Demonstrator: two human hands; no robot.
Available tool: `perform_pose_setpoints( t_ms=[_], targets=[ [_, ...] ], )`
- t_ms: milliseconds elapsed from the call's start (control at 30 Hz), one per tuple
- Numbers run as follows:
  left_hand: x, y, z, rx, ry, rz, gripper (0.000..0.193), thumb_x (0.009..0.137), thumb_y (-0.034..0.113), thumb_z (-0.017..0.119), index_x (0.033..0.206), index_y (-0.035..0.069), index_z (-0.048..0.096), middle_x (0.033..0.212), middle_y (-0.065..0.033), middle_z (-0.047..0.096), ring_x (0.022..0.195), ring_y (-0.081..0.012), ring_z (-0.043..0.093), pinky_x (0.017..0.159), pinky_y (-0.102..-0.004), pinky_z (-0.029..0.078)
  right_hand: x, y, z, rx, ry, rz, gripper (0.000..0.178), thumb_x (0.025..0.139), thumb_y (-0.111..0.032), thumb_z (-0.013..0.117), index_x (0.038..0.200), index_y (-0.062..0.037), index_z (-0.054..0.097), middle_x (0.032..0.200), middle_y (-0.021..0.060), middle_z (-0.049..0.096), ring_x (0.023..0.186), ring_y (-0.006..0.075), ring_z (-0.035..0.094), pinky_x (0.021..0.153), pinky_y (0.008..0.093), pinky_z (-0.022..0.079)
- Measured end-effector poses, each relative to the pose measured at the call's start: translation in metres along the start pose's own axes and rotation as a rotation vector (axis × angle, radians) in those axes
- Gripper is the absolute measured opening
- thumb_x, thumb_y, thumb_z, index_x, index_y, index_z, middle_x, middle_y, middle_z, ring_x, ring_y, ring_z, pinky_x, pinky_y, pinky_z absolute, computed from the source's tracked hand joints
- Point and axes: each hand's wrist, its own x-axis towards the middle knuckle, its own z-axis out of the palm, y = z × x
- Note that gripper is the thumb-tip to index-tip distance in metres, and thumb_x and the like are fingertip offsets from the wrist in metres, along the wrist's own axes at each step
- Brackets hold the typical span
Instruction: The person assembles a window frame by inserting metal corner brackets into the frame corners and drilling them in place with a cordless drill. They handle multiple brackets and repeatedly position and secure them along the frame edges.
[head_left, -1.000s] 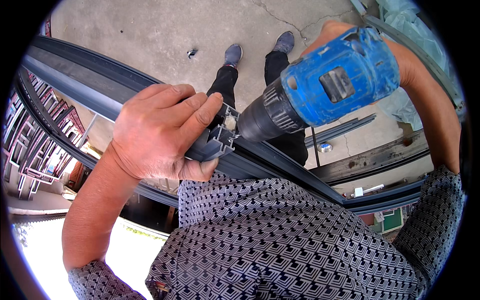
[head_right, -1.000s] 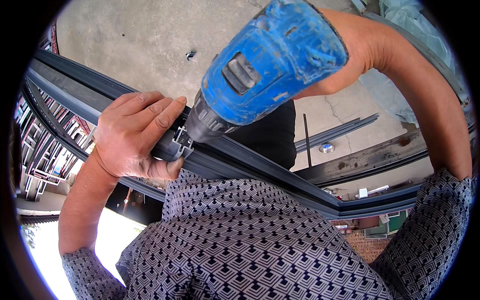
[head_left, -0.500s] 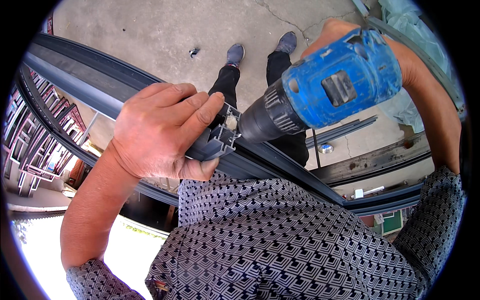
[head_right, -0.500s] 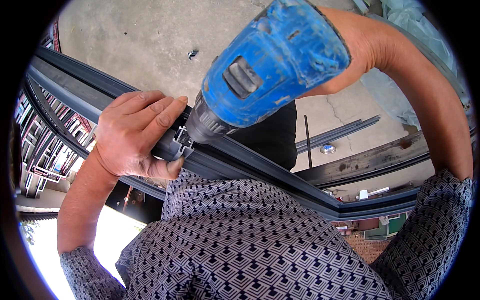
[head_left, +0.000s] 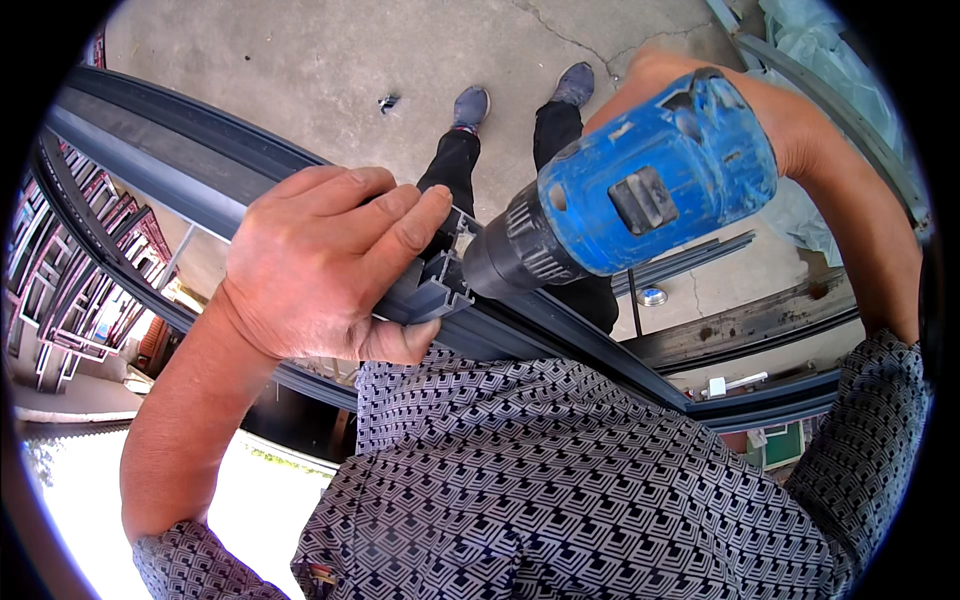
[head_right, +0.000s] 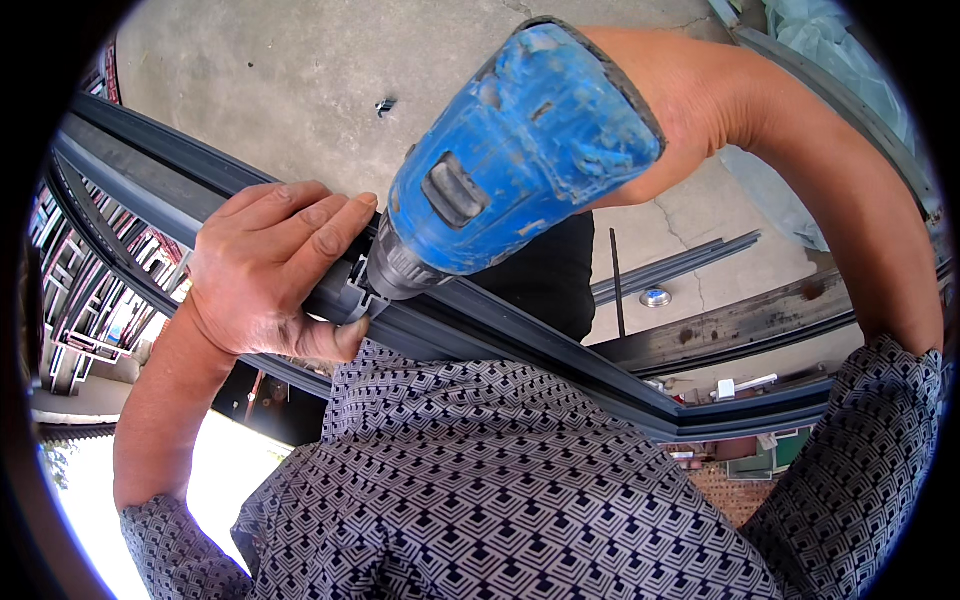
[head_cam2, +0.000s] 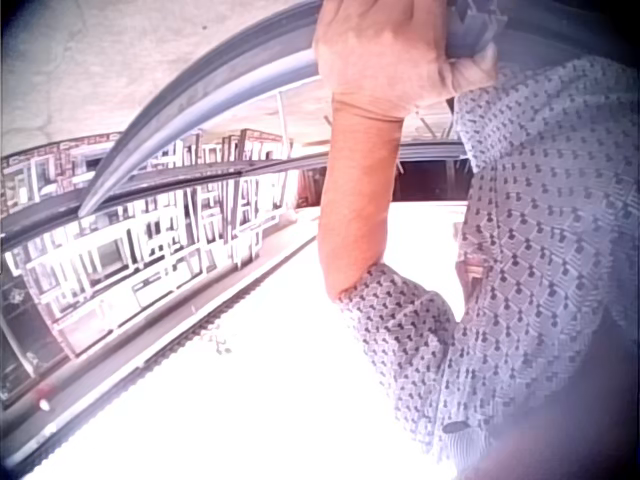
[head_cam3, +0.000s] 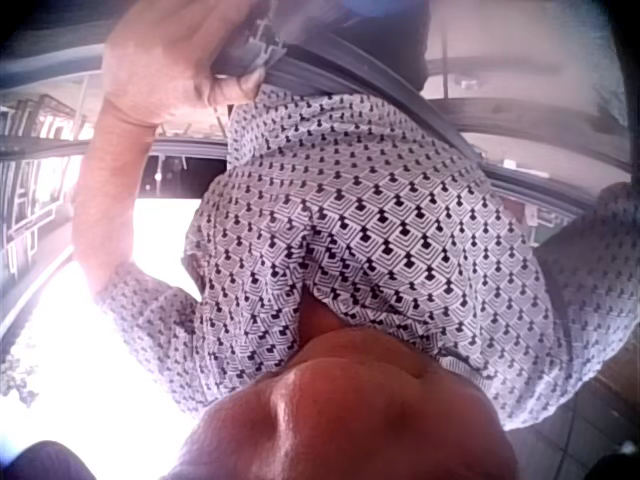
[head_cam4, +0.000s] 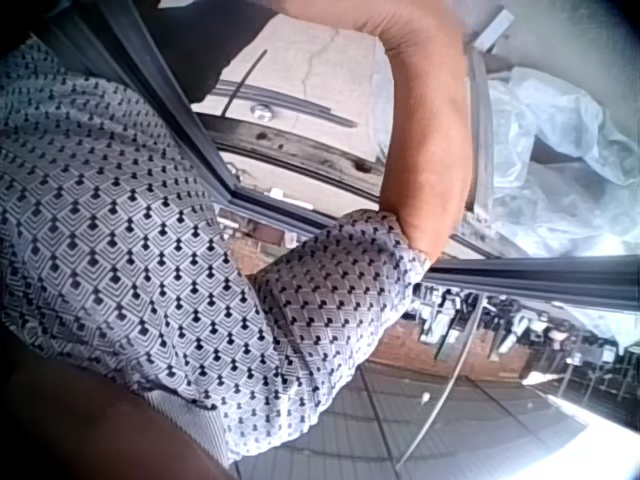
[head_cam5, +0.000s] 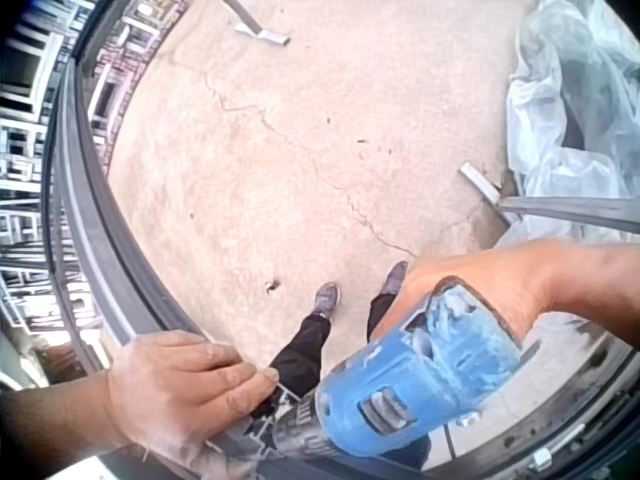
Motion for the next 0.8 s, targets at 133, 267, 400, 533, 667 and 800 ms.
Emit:
perform_pose_setpoints(
  t_ms=[133, 267, 400, 533, 667, 800],
  targets=[
    [-0.001, 0.003, 0.000, -0.008, -0.006, -0.029, 0.067, 0.077, 0.050, 0.071, 0.124, 0.002, 0.072, 0.104, -0.0130, 0.075, 0.095, -0.0310, 0.073, 0.085, -0.0417, 0.060, 0.002, 0.005, -0.002, 0.058, -0.059, 0.044, 0.074, 0.065, -0.030, 0.096, 0.129, -0.0076, 0.065, 0.120, 0.0132, 0.072, 0.111, 0.0290, 0.071, 0.101, 0.0430, 0.055],
    [0.000, 0.002, -0.001, -0.018, 0.000, -0.017, 0.068, 0.076, 0.050, 0.072, 0.124, 0.002, 0.071, 0.103, -0.0129, 0.075, 0.095, -0.0309, 0.073, 0.085, -0.0419, 0.059, 0.005, 0.004, -0.003, 0.131, -0.169, 0.159, 0.076, 0.065, -0.030, 0.096, 0.130, -0.0076, 0.064, 0.122, 0.0141, 0.071, 0.112, 0.0297, 0.070, 0.102, 0.0428, 0.054],
    [-0.001, 0.002, -0.001, -0.011, -0.002, -0.013, 0.069, 0.077, 0.052, 0.072, 0.125, 0.002, 0.071, 0.103, -0.0132, 0.075, 0.095, -0.0312, 0.073, 0.085, -0.0421, 0.059, 0.008, 0.001, -0.003, 0.110, -0.196, 0.171, 0.077, 0.065, -0.030, 0.095, 0.131, -0.0073, 0.062, 0.123, 0.0146, 0.069, 0.113, 0.0304, 0.069, 0.102, 0.0428, 0.054],
    [-0.002, 0.002, -0.001, -0.009, -0.004, -0.013, 0.069, 0.078, 0.053, 0.071, 0.125, 0.002, 0.071, 0.104, -0.0133, 0.075, 0.096, -0.0313, 0.073, 0.086, -0.0423, 0.059, 0.011, -0.001, -0.004, 0.068, -0.190, 0.147, 0.080, 0.065, -0.031, 0.095, 0.132, -0.0070, 0.060, 0.124, 0.0145, 0.068, 0.114, 0.0309, 0.068, 0.102, 0.0431, 0.053],
    [-0.004, 0.002, -0.001, -0.002, -0.012, -0.011, 0.069, 0.078, 0.054, 0.070, 0.124, 0.002, 0.071, 0.104, -0.0134, 0.075, 0.096, -0.0314, 0.073, 0.086, -0.0425, 0.060, 0.015, -0.002, -0.006, 0.023, -0.200, 0.143, 0.081, 0.064, -0.031, 0.096, 0.132, -0.0066, 0.060, 0.124, 0.0145, 0.067, 0.114, 0.0310, 0.068, 0.103, 0.0431, 0.053],
    [-0.004, 0.002, -0.002, -0.004, -0.023, -0.014, 0.071, 0.079, 0.055, 0.070, 0.125, 0.002, 0.071, 0.105, -0.0133, 0.075, 0.096, -0.0318, 0.073, 0.086, -0.0427, 0.060, 0.015, -0.003, -0.006, 0.004, -0.183, 0.134, 0.083, 0.063, -0.032, 0.096, 0.132, -0.0063, 0.060, 0.124, 0.0146, 0.067, 0.114, 0.0308, 0.067, 0.103, 0.0427, 0.053]
  ],
)
